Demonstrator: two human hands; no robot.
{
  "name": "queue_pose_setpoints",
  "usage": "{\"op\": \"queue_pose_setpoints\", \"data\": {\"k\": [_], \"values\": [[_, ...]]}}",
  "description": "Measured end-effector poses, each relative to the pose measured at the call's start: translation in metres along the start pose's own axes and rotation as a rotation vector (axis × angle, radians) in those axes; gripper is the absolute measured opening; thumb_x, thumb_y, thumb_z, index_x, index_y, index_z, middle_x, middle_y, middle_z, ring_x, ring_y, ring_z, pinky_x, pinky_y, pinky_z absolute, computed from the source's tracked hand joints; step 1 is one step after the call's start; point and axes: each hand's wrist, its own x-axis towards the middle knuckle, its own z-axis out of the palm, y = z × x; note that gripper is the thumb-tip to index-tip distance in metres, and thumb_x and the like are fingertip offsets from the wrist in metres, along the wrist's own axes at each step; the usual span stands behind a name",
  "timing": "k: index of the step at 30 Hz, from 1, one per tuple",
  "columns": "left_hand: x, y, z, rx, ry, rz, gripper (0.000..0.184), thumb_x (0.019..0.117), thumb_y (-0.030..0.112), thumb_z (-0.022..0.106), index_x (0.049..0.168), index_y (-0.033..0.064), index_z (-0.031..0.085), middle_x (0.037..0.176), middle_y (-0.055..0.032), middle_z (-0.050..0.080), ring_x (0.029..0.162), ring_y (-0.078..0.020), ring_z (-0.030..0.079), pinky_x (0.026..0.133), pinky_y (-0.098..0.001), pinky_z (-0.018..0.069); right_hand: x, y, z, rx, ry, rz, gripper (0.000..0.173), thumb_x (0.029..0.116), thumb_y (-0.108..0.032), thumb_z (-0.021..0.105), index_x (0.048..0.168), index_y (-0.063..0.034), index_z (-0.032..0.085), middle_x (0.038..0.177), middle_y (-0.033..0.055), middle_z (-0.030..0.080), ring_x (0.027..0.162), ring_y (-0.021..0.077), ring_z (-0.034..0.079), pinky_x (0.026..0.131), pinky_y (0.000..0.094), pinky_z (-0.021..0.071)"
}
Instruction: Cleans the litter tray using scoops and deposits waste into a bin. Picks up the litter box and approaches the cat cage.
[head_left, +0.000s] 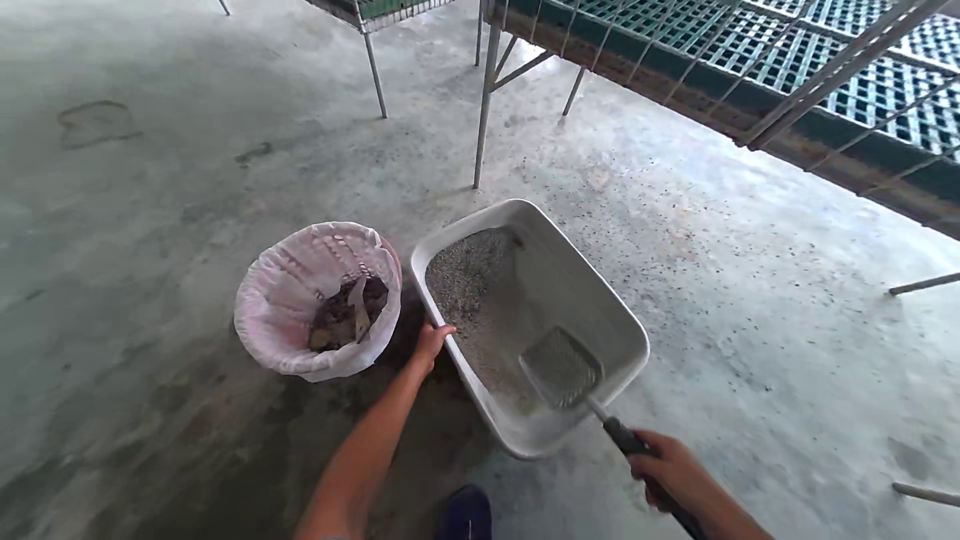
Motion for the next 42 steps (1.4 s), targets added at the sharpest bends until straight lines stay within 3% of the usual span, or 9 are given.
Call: {"op": "queue_pose_setpoints", "data": {"k": [6,11,15,21,26,29,33,38,42], "values": [[-0.056,0.013,0.012,0.038,-0.055,0.179,0.078,0.0953,-0.002,0.064,0.156,-0.0116,0.016,0.146,-0.0349,0.045,0.131,-0.0326,0.054,0.110,-0.0393,0.0444,0.005,0.025,0.046,0.253,-0.133,0.124,0.028,0.1041,-0.005,0.055,0.131,0.0016,0.057,0.081,0.0082,0.064,0.052,0.0122,0.057,0.050,0.0264,0.0508],[-0.105,0.010,0.021,0.145,-0.093,0.373,0.078,0.0928,0.009,0.066,0.150,-0.0185,0.022,0.129,-0.0340,0.057,0.113,-0.0262,0.064,0.099,-0.0359,0.0513,0.000,-0.014,0.075,0.573,-0.047,-0.043,0.020,0.1045,-0.006,0.055,0.122,0.0031,0.059,0.070,0.0056,0.063,0.046,0.0103,0.057,0.044,0.0242,0.0506],[-0.122,-0.006,0.027,0.117,-0.117,0.408,0.081,0.0892,0.011,0.069,0.149,-0.0199,0.023,0.127,-0.0334,0.058,0.110,-0.0225,0.066,0.096,-0.0320,0.0533,0.025,-0.064,0.057,0.479,0.132,-0.322,0.038,0.0992,-0.005,0.064,0.135,0.0043,0.057,0.082,0.0081,0.065,0.054,0.0103,0.059,0.051,0.0264,0.0534],[-0.102,-0.009,0.017,0.051,-0.107,0.216,0.077,0.0961,0.003,0.063,0.155,-0.0133,0.016,0.142,-0.0350,0.049,0.125,-0.0303,0.058,0.106,-0.0375,0.0480,0.053,-0.088,0.028,0.168,0.166,-0.374,0.043,0.0994,-0.013,0.068,0.139,-0.0014,0.059,0.093,0.0126,0.068,0.061,0.0129,0.060,0.059,0.0303,0.0533],[-0.063,-0.033,0.006,-0.004,-0.032,0.076,0.076,0.0979,0.003,0.063,0.158,-0.0073,0.017,0.148,-0.0328,0.044,0.133,-0.0338,0.052,0.110,-0.0434,0.0439,0.041,-0.048,0.034,0.152,0.169,-0.369,0.042,0.0977,-0.009,0.068,0.138,0.0019,0.060,0.090,0.0148,0.069,0.058,0.0148,0.060,0.057,0.0327,0.0536],[-0.047,-0.045,-0.001,0.018,-0.021,0.056,0.080,0.1000,0.009,0.064,0.160,-0.0044,0.013,0.152,-0.0323,0.041,0.137,-0.0360,0.049,0.113,-0.0460,0.0421,0.044,-0.032,0.023,0.165,0.150,-0.322,0.037,0.0965,-0.006,0.069,0.132,0.0015,0.063,0.077,0.0082,0.067,0.049,0.0093,0.056,0.049,0.0259,0.0504],[-0.066,-0.048,0.009,-0.052,0.015,-0.007,0.085,0.1001,0.011,0.064,0.162,0.0005,0.007,0.159,-0.0292,0.033,0.143,-0.0359,0.043,0.116,-0.0474,0.0382,0.046,-0.018,0.022,0.210,0.135,-0.312,0.037,0.0972,-0.004,0.067,0.132,0.0035,0.061,0.074,0.0061,0.065,0.049,0.0082,0.056,0.048,0.0241,0.0504],[-0.142,-0.085,0.043,0.022,-0.138,-0.302,0.065,0.0981,0.019,0.070,0.147,-0.0094,0.039,0.137,-0.0297,0.056,0.126,-0.0354,0.057,0.107,-0.0488,0.0455,0.049,-0.011,0.024,0.263,0.176,-0.326,0.037,0.0964,-0.003,0.067,0.132,0.0041,0.061,0.074,0.0071,0.065,0.048,0.0088,0.056,0.048,0.0251,0.0500],[-0.168,-0.112,0.057,-0.046,-0.206,-0.380,0.067,0.0977,0.021,0.071,0.148,-0.0075,0.036,0.136,-0.0273,0.056,0.122,-0.0309,0.059,0.103,-0.0444,0.0489,0.051,-0.009,0.025,0.266,0.136,-0.332,0.037,0.0956,-0.002,0.068,0.132,0.0039,0.062,0.074,0.0065,0.066,0.049,0.0086,0.057,0.048,0.0246,0.0505]]}}
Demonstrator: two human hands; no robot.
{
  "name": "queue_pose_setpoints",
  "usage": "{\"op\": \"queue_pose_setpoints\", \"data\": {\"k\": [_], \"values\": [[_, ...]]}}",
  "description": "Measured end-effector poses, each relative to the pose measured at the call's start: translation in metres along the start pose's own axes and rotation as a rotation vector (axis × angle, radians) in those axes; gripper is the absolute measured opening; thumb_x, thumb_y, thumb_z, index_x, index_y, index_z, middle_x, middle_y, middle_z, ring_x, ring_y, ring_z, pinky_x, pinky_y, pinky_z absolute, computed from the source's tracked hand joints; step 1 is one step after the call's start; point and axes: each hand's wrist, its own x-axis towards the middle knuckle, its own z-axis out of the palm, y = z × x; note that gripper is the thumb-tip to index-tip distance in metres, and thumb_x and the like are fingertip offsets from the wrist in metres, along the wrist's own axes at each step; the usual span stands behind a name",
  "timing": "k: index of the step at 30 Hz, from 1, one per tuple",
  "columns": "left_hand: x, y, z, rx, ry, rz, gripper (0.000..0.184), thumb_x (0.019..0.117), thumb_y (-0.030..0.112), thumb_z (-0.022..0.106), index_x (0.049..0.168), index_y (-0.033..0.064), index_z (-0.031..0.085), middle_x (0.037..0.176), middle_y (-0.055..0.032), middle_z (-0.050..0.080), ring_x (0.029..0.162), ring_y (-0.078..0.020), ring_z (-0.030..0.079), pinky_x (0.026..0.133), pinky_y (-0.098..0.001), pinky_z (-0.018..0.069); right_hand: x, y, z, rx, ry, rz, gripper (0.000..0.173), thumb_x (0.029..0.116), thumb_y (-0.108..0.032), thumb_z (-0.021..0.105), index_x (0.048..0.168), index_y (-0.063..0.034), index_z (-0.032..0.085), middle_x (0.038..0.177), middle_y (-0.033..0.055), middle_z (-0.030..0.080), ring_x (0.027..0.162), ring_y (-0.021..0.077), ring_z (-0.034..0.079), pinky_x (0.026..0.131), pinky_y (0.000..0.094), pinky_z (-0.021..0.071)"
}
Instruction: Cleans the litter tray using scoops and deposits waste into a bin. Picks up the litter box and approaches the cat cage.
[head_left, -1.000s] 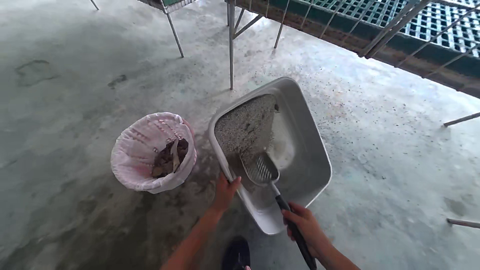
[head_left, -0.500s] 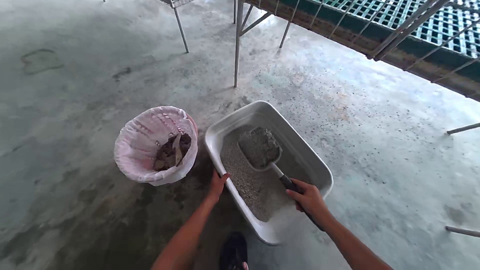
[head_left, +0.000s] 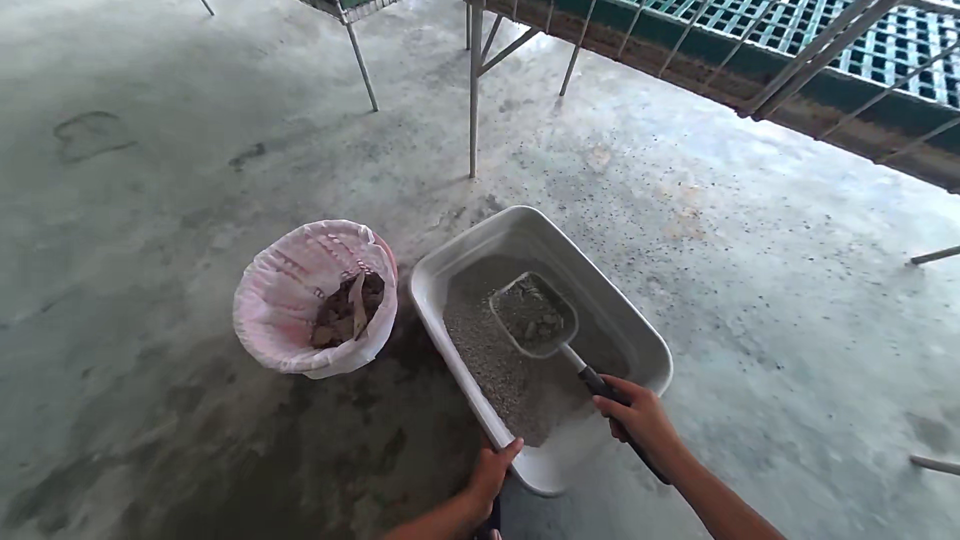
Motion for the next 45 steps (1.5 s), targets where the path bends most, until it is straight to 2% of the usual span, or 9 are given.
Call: {"op": "queue_pose_setpoints", "data": {"k": [3,10,18,24,29,33,37,40,45], "values": [[0.002,-0.004,0.003,-0.019,-0.020,-0.011,0.073,0.0962,0.020,0.073,0.151,-0.0057,0.032,0.139,-0.0269,0.054,0.125,-0.0306,0.058,0.105,-0.0444,0.0484,-0.001,-0.004,0.006,0.042,0.016,-0.020,0.037,0.0954,-0.001,0.066,0.132,0.0041,0.061,0.074,0.0059,0.066,0.049,0.0084,0.057,0.048,0.0243,0.0510],[0.003,0.000,0.009,0.001,0.021,-0.018,0.055,0.1024,0.026,0.064,0.140,-0.0100,0.046,0.132,-0.0280,0.059,0.123,-0.0317,0.059,0.107,-0.0453,0.0461,0.001,-0.018,0.011,-0.008,0.003,0.037,0.038,0.0968,-0.003,0.068,0.133,0.0031,0.061,0.073,0.0066,0.065,0.048,0.0089,0.056,0.047,0.0244,0.0500],[-0.010,0.045,0.001,-0.043,0.075,0.066,0.036,0.0977,0.008,0.064,0.127,-0.0101,0.053,0.110,-0.0232,0.063,0.098,-0.0272,0.063,0.087,-0.0426,0.0526,-0.010,-0.073,0.013,0.000,0.018,0.102,0.036,0.0994,-0.004,0.066,0.134,0.0031,0.060,0.081,0.0097,0.065,0.050,0.0108,0.056,0.048,0.0252,0.0501],[-0.042,0.111,-0.010,-0.364,0.022,0.074,0.034,0.1054,0.006,0.046,0.138,-0.0014,0.039,0.099,-0.0147,0.061,0.078,-0.0180,0.065,0.069,-0.0317,0.0563,-0.041,-0.168,0.039,-0.134,-0.158,-0.160,0.043,0.1001,-0.006,0.062,0.142,0.0001,0.054,0.095,0.0088,0.066,0.062,0.0104,0.061,0.058,0.0270,0.0545],[-0.043,0.109,-0.020,-0.647,-0.071,0.080,0.016,0.1047,0.004,0.037,0.116,0.0050,0.049,0.088,-0.0087,0.065,0.075,-0.0155,0.068,0.068,-0.0299,0.0587,-0.055,-0.224,0.101,-0.618,-0.297,-0.489,0.051,0.1005,-0.010,0.058,0.151,-0.0070,0.051,0.128,0.0200,0.067,0.113,0.0309,0.068,0.099,0.0483,0.0522],[-0.039,0.096,-0.011,-0.668,-0.119,0.116,0.018,0.1075,0.005,0.033,0.109,0.0095,0.050,0.082,-0.0029,0.066,0.072,-0.0114,0.068,0.067,-0.0275,0.0583,-0.052,-0.228,0.149,-1.054,-0.284,-0.657,0.055,0.1019,-0.003,0.048,0.156,-0.0142,0.046,0.129,0.0230,0.064,0.112,0.0399,0.066,0.092,0.0531,0.0527],[-0.022,0.080,0.003,-0.440,-0.106,0.111,0.025,0.1050,0.000,0.042,0.129,0.0049,0.040,0.089,-0.0063,0.061,0.071,-0.0115,0.065,0.065,-0.0269,0.0565,-0.037,-0.212,0.158,-1.106,-0.203,-0.750,0.056,0.0989,0.003,0.051,0.152,-0.0140,0.052,0.125,0.0266,0.064,0.113,0.0431,0.065,0.094,0.0541,0.0503],[0.003,0.055,0.005,-0.157,-0.037,0.020,0.043,0.0999,0.002,0.058,0.138,-0.0077,0.043,0.110,-0.0208,0.062,0.091,-0.0220,0.064,0.080,-0.0360,0.0554,-0.027,-0.194,0.130,-0.992,-0.058,-0.678,0.050,0.1003,-0.007,0.054,0.148,-0.0183,0.057,0.123,0.0222,0.068,0.105,0.0400,0.069,0.086,0.0546,0.0555],[0.035,0.046,-0.006,0.036,0.018,-0.002,0.049,0.0996,0.018,0.066,0.136,-0.0101,0.049,0.124,-0.0280,0.062,0.114,-0.0335,0.062,0.099,-0.0471,0.0503,-0.018,-0.144,0.022,-0.718,-0.081,-0.170,0.052,0.0990,-0.014,0.064,0.150,-0.0094,0.053,0.125,0.0232,0.068,0.111,0.0388,0.068,0.098,0.0573,0.0509]]}}
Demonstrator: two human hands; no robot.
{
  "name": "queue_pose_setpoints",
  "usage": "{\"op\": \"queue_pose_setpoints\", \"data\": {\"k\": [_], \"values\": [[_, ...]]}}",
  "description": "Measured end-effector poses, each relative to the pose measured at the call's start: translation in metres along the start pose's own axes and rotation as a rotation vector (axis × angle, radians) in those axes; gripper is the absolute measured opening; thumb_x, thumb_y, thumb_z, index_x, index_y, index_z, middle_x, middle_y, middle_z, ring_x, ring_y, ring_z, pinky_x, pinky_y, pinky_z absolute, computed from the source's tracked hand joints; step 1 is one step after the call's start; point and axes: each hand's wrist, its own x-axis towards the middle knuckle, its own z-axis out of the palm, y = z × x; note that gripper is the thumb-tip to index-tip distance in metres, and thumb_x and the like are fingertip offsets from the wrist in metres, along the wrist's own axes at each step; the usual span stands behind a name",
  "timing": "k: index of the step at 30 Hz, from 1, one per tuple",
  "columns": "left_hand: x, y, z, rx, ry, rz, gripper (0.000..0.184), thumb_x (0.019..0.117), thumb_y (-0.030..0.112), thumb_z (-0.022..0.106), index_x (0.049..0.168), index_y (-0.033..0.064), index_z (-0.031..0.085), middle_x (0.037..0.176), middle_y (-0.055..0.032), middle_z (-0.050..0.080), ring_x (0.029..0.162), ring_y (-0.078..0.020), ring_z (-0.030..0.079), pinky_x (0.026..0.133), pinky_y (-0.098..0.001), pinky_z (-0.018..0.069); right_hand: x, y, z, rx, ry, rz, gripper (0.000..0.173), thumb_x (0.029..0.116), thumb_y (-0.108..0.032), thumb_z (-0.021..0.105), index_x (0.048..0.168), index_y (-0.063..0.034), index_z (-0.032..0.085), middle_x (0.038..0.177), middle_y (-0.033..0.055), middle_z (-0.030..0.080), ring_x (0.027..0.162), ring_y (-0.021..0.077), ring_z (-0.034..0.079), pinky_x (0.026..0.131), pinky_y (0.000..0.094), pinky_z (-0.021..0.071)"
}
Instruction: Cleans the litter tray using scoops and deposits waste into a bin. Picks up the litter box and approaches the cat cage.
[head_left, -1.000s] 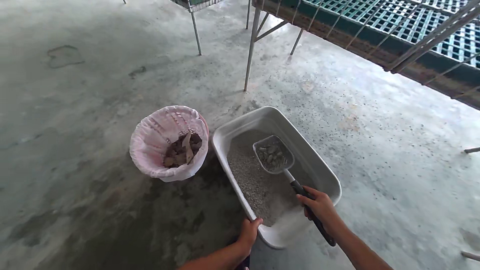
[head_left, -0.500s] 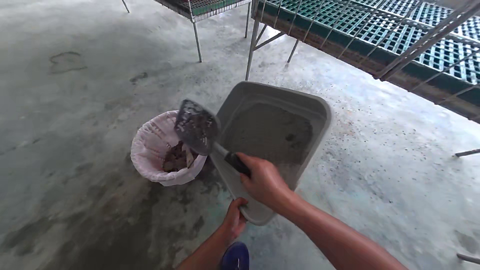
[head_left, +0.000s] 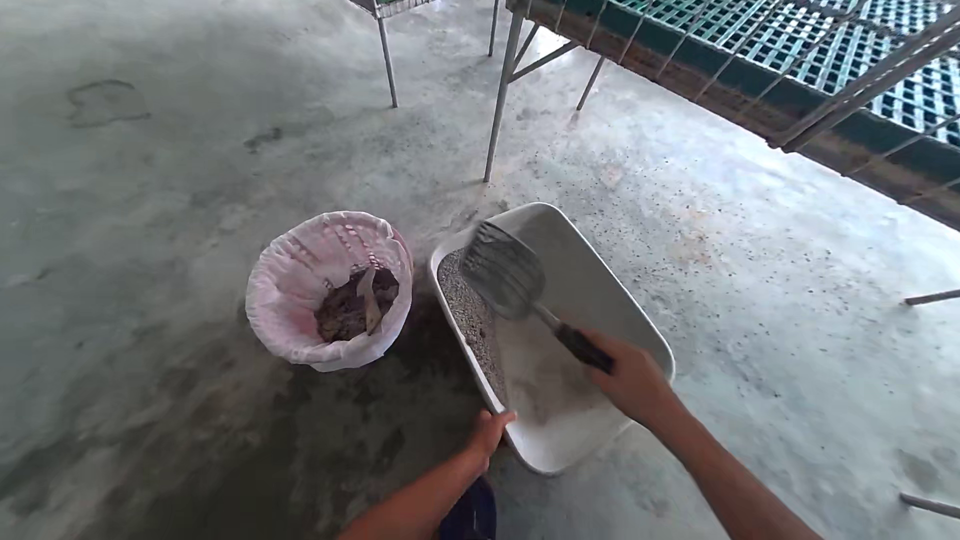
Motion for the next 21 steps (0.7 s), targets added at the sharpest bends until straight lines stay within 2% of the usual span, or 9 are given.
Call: {"op": "queue_pose_setpoints", "data": {"k": [1,3,5,7,9,12,16,19,21], "values": [[0.008,0.013,-0.006,-0.029,0.035,0.040,0.056,0.1012,0.023,0.065,0.142,-0.0090,0.044,0.131,-0.0293,0.059,0.120,-0.0356,0.059,0.102,-0.0495,0.0480,-0.004,0.028,-0.001,0.057,-0.042,0.078,0.049,0.0992,-0.013,0.065,0.147,-0.0070,0.055,0.118,0.0234,0.069,0.099,0.0355,0.070,0.091,0.0537,0.0542],[0.030,0.050,-0.028,-0.057,0.108,0.174,0.069,0.1047,0.029,0.059,0.157,-0.0040,0.027,0.149,-0.0308,0.045,0.136,-0.0391,0.048,0.111,-0.0534,0.0398,-0.019,0.075,0.010,0.162,-0.153,0.241,0.044,0.1005,-0.010,0.063,0.143,-0.0024,0.056,0.104,0.0223,0.068,0.077,0.0284,0.067,0.075,0.0459,0.0559],[0.055,0.094,-0.055,-0.012,0.143,0.282,0.073,0.1072,0.029,0.054,0.161,-0.0007,0.016,0.160,-0.0279,0.032,0.148,-0.0373,0.035,0.120,-0.0522,0.0304,-0.035,0.105,0.030,0.244,-0.275,0.391,0.044,0.1011,-0.008,0.062,0.144,-0.0027,0.054,0.099,0.0202,0.067,0.068,0.0231,0.063,0.068,0.0403,0.0542],[0.072,0.120,-0.073,0.042,0.165,0.357,0.075,0.1048,0.018,0.058,0.161,-0.0011,0.013,0.161,-0.0273,0.031,0.148,-0.0355,0.035,0.120,-0.0487,0.0308,-0.051,0.122,0.053,0.327,-0.366,0.459,0.043,0.1006,-0.007,0.062,0.143,-0.0024,0.054,0.093,0.0152,0.066,0.063,0.0170,0.059,0.063,0.0338,0.0521],[0.073,0.125,-0.076,0.036,0.148,0.420,0.079,0.1019,0.010,0.061,0.162,-0.0014,0.011,0.162,-0.0272,0.028,0.149,-0.0336,0.034,0.120,-0.0456,0.0314,-0.061,0.123,0.074,0.431,-0.388,0.490,0.041,0.0996,-0.005,0.061,0.139,-0.0001,0.056,0.092,0.0126,0.066,0.063,0.0142,0.058,0.061,0.0311,0.0506],[0.048,0.122,-0.062,0.032,0.127,0.494,0.076,0.1035,0.014,0.060,0.160,-0.0037,0.013,0.159,-0.0291,0.034,0.144,-0.0320,0.041,0.118,-0.0425,0.0357,-0.059,0.113,0.097,0.585,-0.330,0.505,0.039,0.1004,-0.005,0.060,0.139,-0.0002,0.056,0.087,0.0105,0.064,0.059,0.0138,0.058,0.057,0.0300,0.0514],[-0.012,0.111,-0.041,0.095,0.130,0.612,0.070,0.1023,0.009,0.059,0.155,-0.0134,0.018,0.142,-0.0332,0.049,0.125,-0.0250,0.057,0.106,-0.0329,0.0464,-0.055,0.084,0.102,0.855,-0.229,0.497,0.039,0.0989,0.001,0.060,0.138,0.0018,0.056,0.078,0.0084,0.064,0.051,0.0127,0.058,0.049,0.0268,0.0519],[-0.040,0.096,-0.031,0.130,0.111,0.715,0.075,0.0970,0.007,0.063,0.152,-0.0182,0.019,0.139,-0.0349,0.050,0.122,-0.0219,0.059,0.105,-0.0293,0.0471,-0.056,0.062,0.107,1.062,-0.032,0.416,0.034,0.0977,0.004,0.058,0.132,0.0062,0.057,0.074,0.0066,0.065,0.048,0.0098,0.058,0.046,0.0238,0.0512],[-0.054,0.082,-0.026,0.101,0.095,0.700,0.072,0.0948,0.006,0.065,0.148,-0.0198,0.023,0.128,-0.0313,0.055,0.109,-0.0164,0.062,0.095,-0.0269,0.0511,-0.039,0.057,0.104,1.100,0.120,0.337,0.037,0.0954,0.004,0.061,0.132,0.0073,0.058,0.077,0.0079,0.067,0.051,0.0097,0.059,0.047,0.0243,0.0520]]}}
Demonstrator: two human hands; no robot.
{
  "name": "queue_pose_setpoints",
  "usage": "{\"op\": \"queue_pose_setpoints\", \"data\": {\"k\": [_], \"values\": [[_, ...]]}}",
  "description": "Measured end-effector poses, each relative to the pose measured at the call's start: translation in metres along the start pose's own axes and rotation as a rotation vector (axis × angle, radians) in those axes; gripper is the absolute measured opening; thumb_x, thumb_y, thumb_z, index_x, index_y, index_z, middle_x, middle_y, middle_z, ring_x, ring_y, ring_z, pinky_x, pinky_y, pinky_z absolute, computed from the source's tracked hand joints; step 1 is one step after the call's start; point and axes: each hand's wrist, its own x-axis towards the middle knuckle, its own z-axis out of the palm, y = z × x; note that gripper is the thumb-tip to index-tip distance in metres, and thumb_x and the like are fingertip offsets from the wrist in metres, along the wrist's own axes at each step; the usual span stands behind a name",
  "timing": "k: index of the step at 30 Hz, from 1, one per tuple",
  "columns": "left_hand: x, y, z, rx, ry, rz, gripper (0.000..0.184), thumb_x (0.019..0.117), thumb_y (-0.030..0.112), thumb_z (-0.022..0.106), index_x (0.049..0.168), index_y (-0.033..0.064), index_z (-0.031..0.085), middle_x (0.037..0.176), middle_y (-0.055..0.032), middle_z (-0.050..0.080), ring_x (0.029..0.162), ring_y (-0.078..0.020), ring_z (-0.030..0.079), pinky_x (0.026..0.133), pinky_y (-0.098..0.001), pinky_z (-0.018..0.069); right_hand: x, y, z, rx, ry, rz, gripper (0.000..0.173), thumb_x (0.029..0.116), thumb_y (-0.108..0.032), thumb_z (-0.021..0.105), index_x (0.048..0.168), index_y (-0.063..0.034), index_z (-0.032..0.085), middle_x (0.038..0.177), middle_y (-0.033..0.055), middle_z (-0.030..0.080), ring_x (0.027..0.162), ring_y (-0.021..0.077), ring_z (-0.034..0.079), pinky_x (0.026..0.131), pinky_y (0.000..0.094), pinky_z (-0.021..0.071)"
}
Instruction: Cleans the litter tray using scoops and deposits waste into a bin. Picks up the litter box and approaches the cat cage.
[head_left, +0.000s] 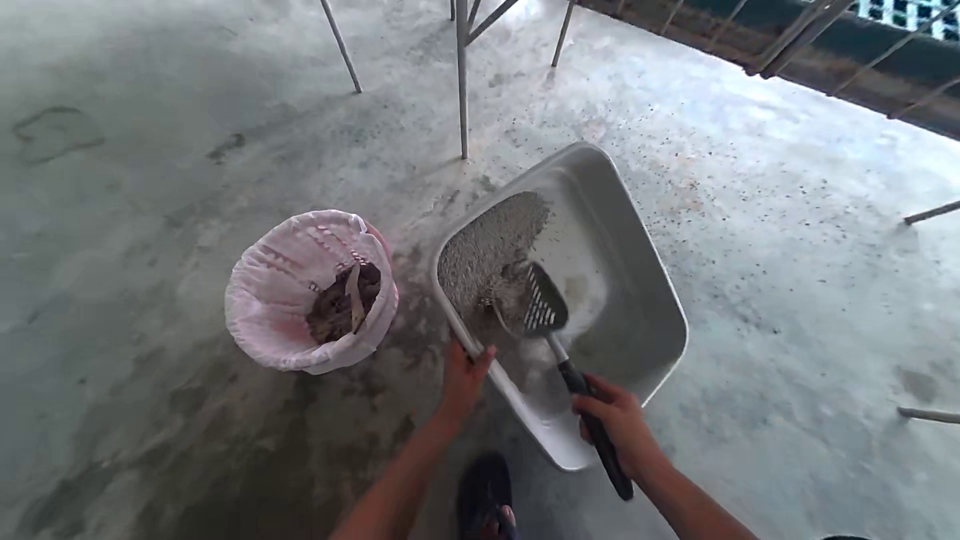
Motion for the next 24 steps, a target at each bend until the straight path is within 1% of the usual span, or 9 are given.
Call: {"op": "queue_pose_setpoints", "data": {"k": [2,4,6,9,11,15,19,22,24], "values": [[-0.009,-0.003,0.001,-0.064,0.020,-0.006,0.072,0.0930,0.004,0.065,0.147,-0.0197,0.024,0.123,-0.0272,0.057,0.103,-0.0097,0.064,0.090,-0.0223,0.0530,0.022,-0.024,0.004,-0.006,0.058,-0.064,0.038,0.0967,0.003,0.062,0.134,0.0062,0.058,0.082,0.0093,0.067,0.054,0.0103,0.060,0.049,0.0252,0.0526],[-0.010,-0.007,-0.004,-0.114,0.028,-0.041,0.075,0.0954,0.003,0.062,0.152,-0.0166,0.017,0.131,-0.0285,0.053,0.110,-0.0109,0.062,0.095,-0.0227,0.0518,0.043,-0.045,0.001,-0.066,0.078,-0.132,0.039,0.0979,0.000,0.062,0.137,0.0051,0.056,0.087,0.0096,0.067,0.056,0.0099,0.060,0.052,0.0252,0.0531],[-0.002,-0.014,-0.010,-0.107,0.053,-0.070,0.074,0.0978,0.005,0.060,0.154,-0.0142,0.015,0.138,-0.0305,0.050,0.118,-0.0159,0.060,0.099,-0.0258,0.0501,0.061,-0.052,-0.008,-0.196,0.075,-0.217,0.042,0.0973,-0.002,0.065,0.138,0.0036,0.057,0.091,0.0107,0.067,0.058,0.0099,0.060,0.054,0.0261,0.0538],[0.026,-0.026,-0.021,-0.064,0.078,-0.122,0.073,0.1005,0.007,0.059,0.156,-0.0110,0.015,0.147,-0.0332,0.043,0.130,-0.0271,0.054,0.107,-0.0358,0.0464,0.065,-0.049,-0.027,-0.318,0.064,-0.295,0.043,0.0948,-0.002,0.067,0.137,0.0029,0.059,0.090,0.0113,0.069,0.059,0.0100,0.061,0.055,0.0268,0.0535],[0.047,-0.041,-0.026,-0.062,0.107,-0.177,0.072,0.1013,0.009,0.061,0.157,-0.0083,0.018,0.150,-0.0319,0.042,0.134,-0.0310,0.051,0.111,-0.0411,0.0436,0.056,-0.042,-0.032,-0.324,0.096,-0.314,0.044,0.0932,-0.001,0.068,0.136,0.0041,0.059,0.089,0.0129,0.070,0.059,0.0114,0.060,0.055,0.0283,0.0530],[0.070,-0.070,-0.037,-0.050,0.120,-0.265,0.073,0.1044,0.016,0.059,0.159,-0.0051,0.015,0.156,-0.0299,0.036,0.142,-0.0335,0.043,0.117,-0.0448,0.0371,0.047,-0.035,-0.047,-0.351,0.043,-0.269,0.044,0.0917,0.001,0.069,0.134,0.0051,0.060,0.083,0.0091,0.069,0.052,0.0083,0.058,0.050,0.0252,0.0518],[0.065,-0.072,-0.038,-0.056,0.095,-0.333,0.077,0.1056,0.021,0.057,0.162,-0.0004,0.008,0.162,-0.0275,0.027,0.147,-0.0343,0.036,0.119,-0.0479,0.0338,0.048,-0.022,-0.051,-0.283,0.075,-0.262,0.042,0.0919,0.003,0.068,0.133,0.0060,0.060,0.078,0.0073,0.068,0.050,0.0072,0.057,0.048,0.0235,0.0513],[0.043,-0.074,-0.021,-0.066,0.055,-0.447,0.080,0.1011,0.018,0.065,0.160,-0.0004,0.015,0.153,-0.0287,0.041,0.136,-0.0357,0.048,0.109,-0.0496,0.0438,0.051,-0.016,-0.057,-0.269,0.048,-0.256,0.042,0.0903,0.004,0.068,0.132,0.0058,0.061,0.076,0.0065,0.069,0.049,0.0067,0.056,0.047,0.0231,0.0502],[0.027,-0.081,-0.007,-0.088,0.023,-0.513,0.085,0.0984,0.016,0.069,0.160,-0.0010,0.014,0.149,-0.0305,0.044,0.129,-0.0365,0.054,0.104,-0.0488,0.0477,0.050,-0.010,-0.059,-0.235,0.068,-0.285,0.042,0.0902,0.005,0.066,0.132,0.0066,0.061,0.076,0.0057,0.068,0.048,0.0058,0.056,0.047,0.0221,0.0498]]}}
